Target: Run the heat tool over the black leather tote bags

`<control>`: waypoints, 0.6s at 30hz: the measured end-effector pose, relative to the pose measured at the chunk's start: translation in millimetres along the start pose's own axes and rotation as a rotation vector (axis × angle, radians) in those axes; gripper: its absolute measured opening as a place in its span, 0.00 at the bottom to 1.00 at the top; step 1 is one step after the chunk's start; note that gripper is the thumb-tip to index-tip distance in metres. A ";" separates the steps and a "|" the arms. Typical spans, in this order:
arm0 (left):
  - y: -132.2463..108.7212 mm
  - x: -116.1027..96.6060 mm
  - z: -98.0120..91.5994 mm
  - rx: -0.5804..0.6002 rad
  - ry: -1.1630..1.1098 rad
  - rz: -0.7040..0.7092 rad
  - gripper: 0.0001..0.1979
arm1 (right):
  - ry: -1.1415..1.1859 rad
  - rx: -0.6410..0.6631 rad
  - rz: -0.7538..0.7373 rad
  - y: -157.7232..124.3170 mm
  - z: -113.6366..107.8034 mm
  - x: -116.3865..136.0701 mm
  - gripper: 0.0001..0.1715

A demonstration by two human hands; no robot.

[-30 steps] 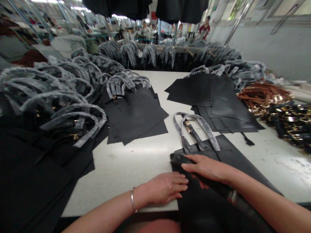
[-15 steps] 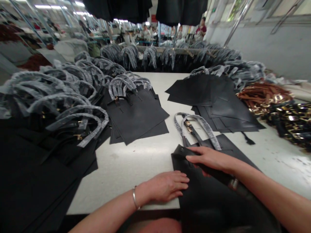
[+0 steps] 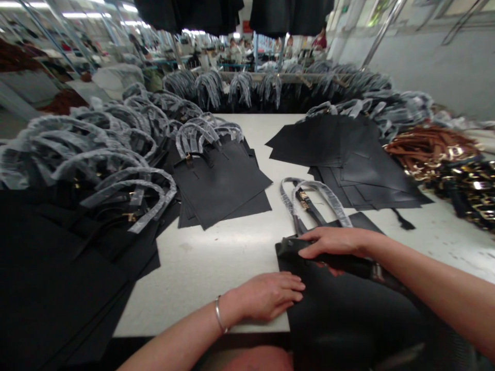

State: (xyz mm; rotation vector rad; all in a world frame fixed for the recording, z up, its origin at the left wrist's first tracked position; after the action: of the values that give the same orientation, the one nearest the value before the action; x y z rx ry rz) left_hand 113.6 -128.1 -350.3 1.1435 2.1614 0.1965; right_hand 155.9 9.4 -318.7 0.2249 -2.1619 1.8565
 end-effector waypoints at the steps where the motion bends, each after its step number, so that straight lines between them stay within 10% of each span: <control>1: 0.5 0.3 0.0 0.006 0.001 0.002 0.14 | 0.005 0.002 0.027 1.1 -2.3 -4.1 0.30; 14: -1.0 2.8 2.5 -0.003 -0.012 -0.023 0.14 | -0.019 0.038 0.020 1.3 6.2 -1.4 0.33; 18: -0.1 3.8 -0.2 -0.011 -0.006 -0.055 0.15 | 0.049 -0.129 -0.104 0.2 0.2 6.6 0.32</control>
State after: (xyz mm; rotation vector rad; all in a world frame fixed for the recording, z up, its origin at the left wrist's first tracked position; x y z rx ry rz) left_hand 111.9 -125.2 -352.1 1.0757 2.1812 0.1795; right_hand 149.6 9.7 -316.9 0.2563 -2.1827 1.6435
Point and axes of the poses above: each hand's wrist, its own y-axis towards the middle knuckle, its own z-axis out of the palm, x = y × z, the point moved 8 cm from there along y, towards the middle knuckle, and after that the axes turned 15 degrees about z, right-handed, at the moved point
